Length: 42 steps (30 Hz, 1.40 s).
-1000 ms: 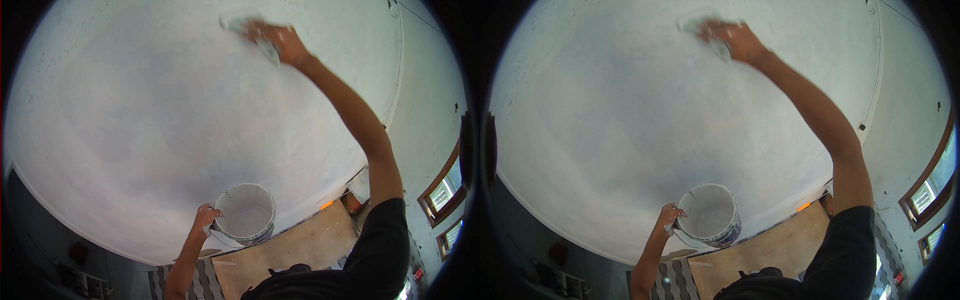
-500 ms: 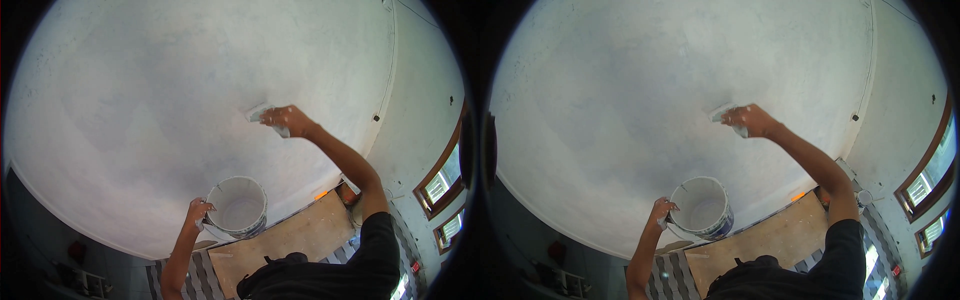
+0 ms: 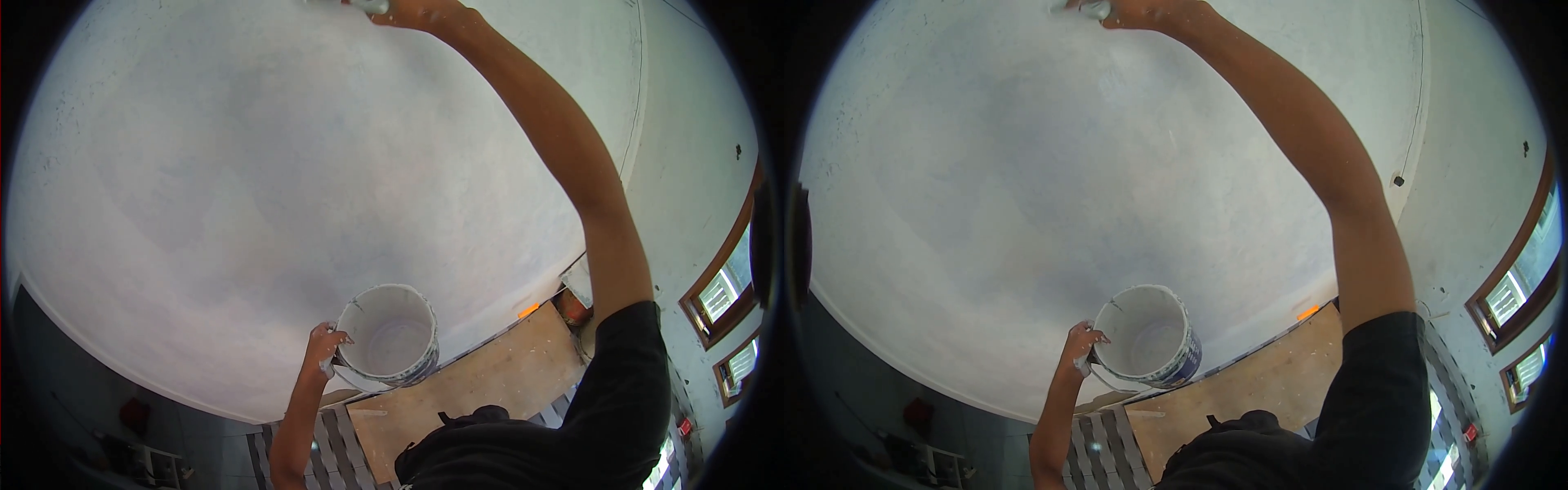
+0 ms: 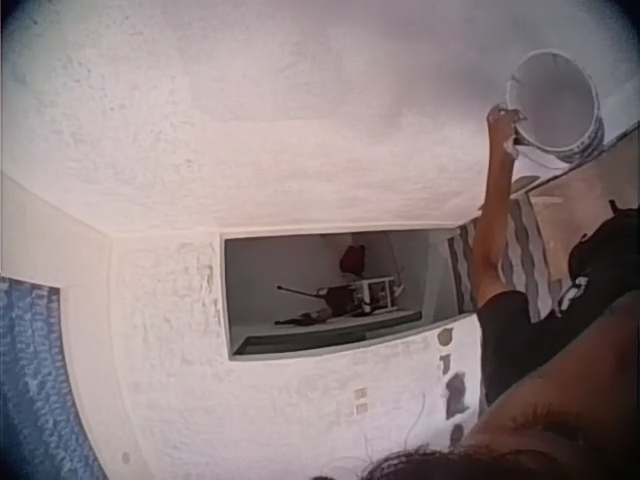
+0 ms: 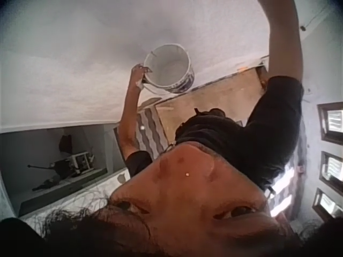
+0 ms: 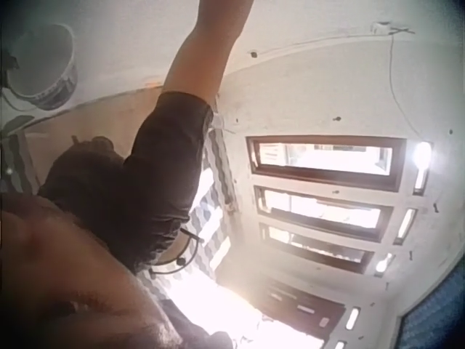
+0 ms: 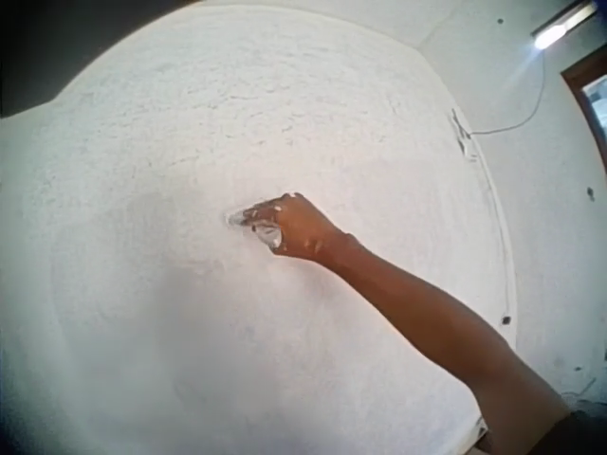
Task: Applying plaster to a wall using a wide paint brush.
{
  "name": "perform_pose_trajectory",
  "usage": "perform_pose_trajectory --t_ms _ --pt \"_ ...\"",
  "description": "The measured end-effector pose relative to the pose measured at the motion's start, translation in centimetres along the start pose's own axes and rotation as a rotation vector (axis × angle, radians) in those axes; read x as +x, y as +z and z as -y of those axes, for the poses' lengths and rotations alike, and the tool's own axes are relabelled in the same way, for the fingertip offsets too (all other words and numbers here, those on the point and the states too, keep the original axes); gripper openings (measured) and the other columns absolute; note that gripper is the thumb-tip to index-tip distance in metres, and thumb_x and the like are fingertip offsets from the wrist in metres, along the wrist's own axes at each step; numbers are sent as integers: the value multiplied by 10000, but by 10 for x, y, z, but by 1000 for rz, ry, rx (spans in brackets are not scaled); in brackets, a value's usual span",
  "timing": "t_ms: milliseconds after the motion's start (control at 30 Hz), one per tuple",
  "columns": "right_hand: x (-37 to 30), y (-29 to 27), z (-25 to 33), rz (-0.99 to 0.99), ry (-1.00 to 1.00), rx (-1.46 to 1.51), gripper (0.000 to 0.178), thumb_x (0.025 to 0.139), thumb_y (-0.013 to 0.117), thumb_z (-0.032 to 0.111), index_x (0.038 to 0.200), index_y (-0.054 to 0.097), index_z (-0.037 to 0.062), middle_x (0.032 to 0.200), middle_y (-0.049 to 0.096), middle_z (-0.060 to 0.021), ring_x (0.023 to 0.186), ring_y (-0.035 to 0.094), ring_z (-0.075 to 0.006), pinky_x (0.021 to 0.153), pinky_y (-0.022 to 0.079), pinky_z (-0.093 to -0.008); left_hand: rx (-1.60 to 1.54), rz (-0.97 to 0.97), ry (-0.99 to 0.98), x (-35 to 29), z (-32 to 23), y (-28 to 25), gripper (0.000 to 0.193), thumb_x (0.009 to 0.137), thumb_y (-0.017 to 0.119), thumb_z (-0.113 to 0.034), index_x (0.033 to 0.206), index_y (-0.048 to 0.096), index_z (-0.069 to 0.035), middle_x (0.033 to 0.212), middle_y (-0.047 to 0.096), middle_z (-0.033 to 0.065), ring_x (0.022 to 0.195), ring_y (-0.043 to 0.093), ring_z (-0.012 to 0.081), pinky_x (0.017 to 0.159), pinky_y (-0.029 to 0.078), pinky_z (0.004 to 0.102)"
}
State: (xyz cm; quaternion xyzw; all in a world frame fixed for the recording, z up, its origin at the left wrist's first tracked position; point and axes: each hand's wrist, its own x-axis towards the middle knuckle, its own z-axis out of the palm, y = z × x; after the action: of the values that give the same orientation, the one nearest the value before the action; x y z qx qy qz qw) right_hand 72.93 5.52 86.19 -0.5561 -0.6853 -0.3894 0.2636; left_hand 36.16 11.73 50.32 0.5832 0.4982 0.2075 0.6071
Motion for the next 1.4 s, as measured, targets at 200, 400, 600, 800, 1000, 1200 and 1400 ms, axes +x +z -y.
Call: perform_pose_trajectory --t_ms 200,400,600,800,1000,1200,1400 --pt "-76 130 -18 -319 -195 -286 399 791 699 94 1177 645 179 1360 553 -48 1234 545 -233 948 514 -344 -85 -28 8 1 8 -7 208 656 627 -17 845 564 42 702 594 113 549 588 215 477 489 330" --pt "-187 149 15 -106 -217 9 265 808 645 108 1070 685 116 1370 540 -55 1273 505 -258 1057 450 -365 -4 -9 0 -1 7 -1 249 677 599 -65 902 559 32 732 602 117 573 607 236 498 529 352" --pt "-185 81 -6 224 -110 350 353 777 647 75 1121 677 148 1310 593 -26 1236 543 -218 1043 469 -374 -74 -40 -2 0 18 -11 195 686 593 -19 867 564 49 721 607 129 590 619 236 522 519 339" --pt "-118 6 -144 -523 -120 -178 216 871 686 139 1086 704 116 1084 709 -38 990 689 -199 843 564 -272 -45 -25 8 -3 11 -6 222 673 603 -21 876 557 57 719 601 127 588 607 230 523 509 344" --pt "-70 -10 -168 -278 -86 74 249 822 683 92 1068 700 59 1103 701 -105 970 687 -201 850 544 -333 -73 -28 32 -2 12 -4 242 662 612 -28 884 556 50 709 592 120 583 595 227 520 505 346" --pt "-100 -12 -157 -98 -67 -14 237 888 673 145 1123 699 137 1081 710 -49 986 690 -215 905 537 -319 -138 -31 19 -6 14 -5 265 663 612 -34 907 546 46 720 596 121 600 605 229 539 515 347" --pt "-38 -43 -142 -184 355 204 183 808 719 130 967 721 40 972 729 -82 814 687 -189 802 555 -311 -85 4 38 3 20 -10 279 670 594 -29 932 545 55 747 609 140 629 627 247 550 533 364"
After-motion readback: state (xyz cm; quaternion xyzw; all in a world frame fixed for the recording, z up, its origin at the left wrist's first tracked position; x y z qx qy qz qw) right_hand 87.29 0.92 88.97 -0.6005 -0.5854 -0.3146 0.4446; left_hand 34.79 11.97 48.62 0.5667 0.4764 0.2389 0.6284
